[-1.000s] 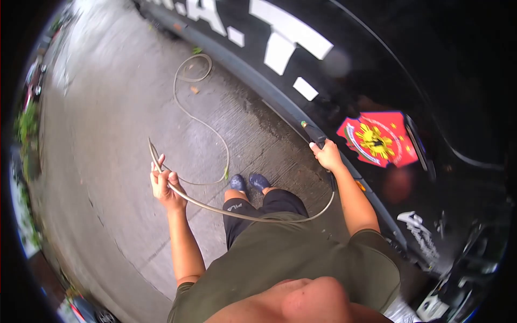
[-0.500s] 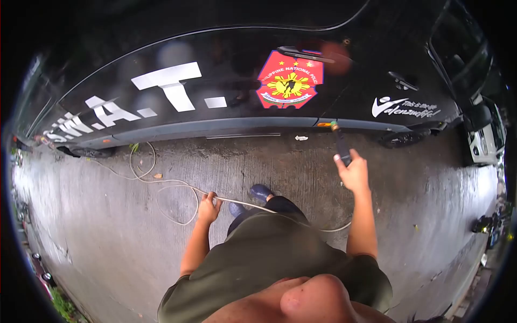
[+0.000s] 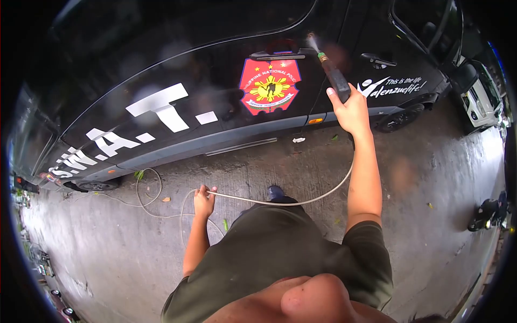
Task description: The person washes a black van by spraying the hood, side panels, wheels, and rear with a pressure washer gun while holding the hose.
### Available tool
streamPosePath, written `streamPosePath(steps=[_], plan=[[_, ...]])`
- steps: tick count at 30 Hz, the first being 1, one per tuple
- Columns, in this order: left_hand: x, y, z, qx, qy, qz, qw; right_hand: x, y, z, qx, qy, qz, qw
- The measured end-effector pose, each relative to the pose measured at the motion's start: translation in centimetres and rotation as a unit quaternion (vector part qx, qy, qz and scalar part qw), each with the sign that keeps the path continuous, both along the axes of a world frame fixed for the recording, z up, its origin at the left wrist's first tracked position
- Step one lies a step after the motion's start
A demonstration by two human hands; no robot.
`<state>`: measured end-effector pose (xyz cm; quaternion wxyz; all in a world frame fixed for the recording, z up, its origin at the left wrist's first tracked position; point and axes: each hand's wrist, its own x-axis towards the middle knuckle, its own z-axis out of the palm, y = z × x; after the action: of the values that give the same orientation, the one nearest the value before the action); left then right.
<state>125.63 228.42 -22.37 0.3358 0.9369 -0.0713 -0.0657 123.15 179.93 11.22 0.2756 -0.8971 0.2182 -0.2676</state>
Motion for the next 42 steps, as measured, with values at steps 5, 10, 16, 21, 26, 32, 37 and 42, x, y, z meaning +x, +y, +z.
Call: streamPosePath(steps=[5, 10, 16, 21, 26, 32, 37, 42], plan=[[-2.5, 1.5, -2.0, 0.018, 0.035, -0.019, 0.999, -0.7, 0.3, 0.0, 0.005, -0.013, 0.011, 1.000], [-3.9, 1.3, -2.3, 0.010, 0.011, -0.017, 1.000, -1.1, 0.9, -0.4, 0.005, -0.010, 0.005, 1.000], [-3.9, 1.9, -2.2, 0.011, 0.011, -0.020, 1.000, -1.1, 1.3, -0.3, 0.009, -0.032, 0.004, 0.999], [-4.2, 2.6, -1.6, 0.034, 0.043, 0.008, 0.998, -1.6, 1.7, -1.7, 0.012, -0.068, -0.006, 0.998], [-5.2, 1.5, -2.2, 0.041, 0.084, -0.012, 0.996, -2.7, 1.1, -3.1, 0.026, -0.071, 0.021, 0.997], [-5.6, -1.5, -3.6, 0.156, 0.244, -0.040, 0.956, -2.3, -4.5, -11.9, -0.058, 0.063, 0.115, 0.990], [-9.1, -4.6, -9.4, 0.169, 0.308, 0.012, 0.936, -2.0, -5.6, -23.4, -0.027, 0.296, 0.256, 0.920], [-13.6, -10.0, -8.7, 0.145, 0.342, 0.002, 0.928, -3.4, -1.8, -27.6, -0.114, 0.462, 0.399, 0.784]])
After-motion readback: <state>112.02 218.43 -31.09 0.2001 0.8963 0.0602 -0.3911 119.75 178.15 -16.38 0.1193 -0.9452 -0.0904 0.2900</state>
